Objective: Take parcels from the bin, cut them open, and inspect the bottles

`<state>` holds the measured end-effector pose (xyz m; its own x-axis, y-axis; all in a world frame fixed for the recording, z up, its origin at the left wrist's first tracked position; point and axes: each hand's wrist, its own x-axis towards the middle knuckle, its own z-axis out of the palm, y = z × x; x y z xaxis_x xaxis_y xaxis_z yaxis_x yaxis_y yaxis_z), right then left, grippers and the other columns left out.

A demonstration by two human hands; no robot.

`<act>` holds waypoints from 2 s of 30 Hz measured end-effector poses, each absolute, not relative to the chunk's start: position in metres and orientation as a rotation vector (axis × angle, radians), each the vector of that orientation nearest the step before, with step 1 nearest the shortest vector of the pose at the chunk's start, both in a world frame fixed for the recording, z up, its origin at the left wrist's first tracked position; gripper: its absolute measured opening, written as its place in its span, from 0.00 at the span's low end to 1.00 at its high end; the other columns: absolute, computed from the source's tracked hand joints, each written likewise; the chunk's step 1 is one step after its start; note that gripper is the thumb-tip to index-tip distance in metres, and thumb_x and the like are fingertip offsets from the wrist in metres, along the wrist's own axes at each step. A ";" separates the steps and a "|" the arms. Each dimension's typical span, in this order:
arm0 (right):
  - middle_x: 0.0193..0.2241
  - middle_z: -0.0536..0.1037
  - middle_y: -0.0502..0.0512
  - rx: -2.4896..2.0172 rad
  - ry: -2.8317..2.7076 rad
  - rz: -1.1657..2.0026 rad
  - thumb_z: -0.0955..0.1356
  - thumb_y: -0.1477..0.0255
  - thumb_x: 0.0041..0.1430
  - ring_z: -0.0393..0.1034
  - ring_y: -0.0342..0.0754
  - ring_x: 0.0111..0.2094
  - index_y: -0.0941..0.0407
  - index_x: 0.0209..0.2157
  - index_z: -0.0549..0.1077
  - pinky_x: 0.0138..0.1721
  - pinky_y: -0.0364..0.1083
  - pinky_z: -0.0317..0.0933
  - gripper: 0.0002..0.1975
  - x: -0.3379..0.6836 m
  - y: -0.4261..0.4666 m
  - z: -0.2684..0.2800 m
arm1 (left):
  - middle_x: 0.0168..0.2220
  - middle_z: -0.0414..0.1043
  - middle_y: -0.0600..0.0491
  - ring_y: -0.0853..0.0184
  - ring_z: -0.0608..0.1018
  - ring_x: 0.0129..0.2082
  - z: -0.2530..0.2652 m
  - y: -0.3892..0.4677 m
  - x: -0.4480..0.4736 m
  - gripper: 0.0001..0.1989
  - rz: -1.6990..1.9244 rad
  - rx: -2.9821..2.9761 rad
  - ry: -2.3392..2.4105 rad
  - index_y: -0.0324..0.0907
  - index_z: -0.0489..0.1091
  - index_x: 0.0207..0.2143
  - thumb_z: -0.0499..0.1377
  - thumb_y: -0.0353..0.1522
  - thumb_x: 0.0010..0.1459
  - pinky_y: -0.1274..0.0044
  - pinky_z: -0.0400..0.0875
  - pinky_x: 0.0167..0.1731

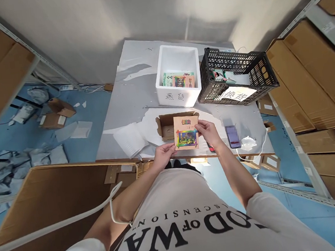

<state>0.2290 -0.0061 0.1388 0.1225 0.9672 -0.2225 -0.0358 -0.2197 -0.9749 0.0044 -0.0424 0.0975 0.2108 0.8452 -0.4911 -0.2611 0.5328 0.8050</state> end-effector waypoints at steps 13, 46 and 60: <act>0.49 0.73 0.56 -1.165 -1.695 1.199 0.72 0.58 0.53 0.68 0.52 0.50 0.52 0.36 0.80 0.48 0.50 0.66 0.14 0.254 0.022 0.188 | 0.34 0.81 0.47 0.67 0.80 0.31 0.111 -0.040 0.000 0.24 0.617 0.628 0.855 0.38 0.79 0.40 0.72 0.42 0.42 0.73 0.75 0.39; 0.30 0.78 0.53 -1.284 -1.658 1.342 0.70 0.55 0.53 0.70 0.46 0.31 0.57 0.34 0.79 0.33 0.45 0.65 0.19 0.243 0.054 0.193 | 0.43 0.79 0.48 0.62 0.79 0.45 0.114 -0.045 0.008 0.23 0.709 0.645 0.912 0.41 0.78 0.39 0.72 0.42 0.40 0.71 0.72 0.48; 0.26 0.79 0.52 -1.428 -1.597 1.448 0.71 0.55 0.51 0.69 0.44 0.24 0.58 0.33 0.80 0.23 0.42 0.61 0.19 0.254 0.063 0.181 | 0.37 0.81 0.47 0.57 0.82 0.40 0.113 -0.042 0.017 0.25 0.881 0.585 0.946 0.38 0.78 0.36 0.72 0.46 0.40 0.65 0.73 0.50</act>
<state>0.2541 0.0625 0.1809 -0.2856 0.9261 -0.2465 0.3357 -0.1442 -0.9308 0.0165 -0.0423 0.1128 0.2955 0.8470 -0.4419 -0.3801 0.5286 0.7590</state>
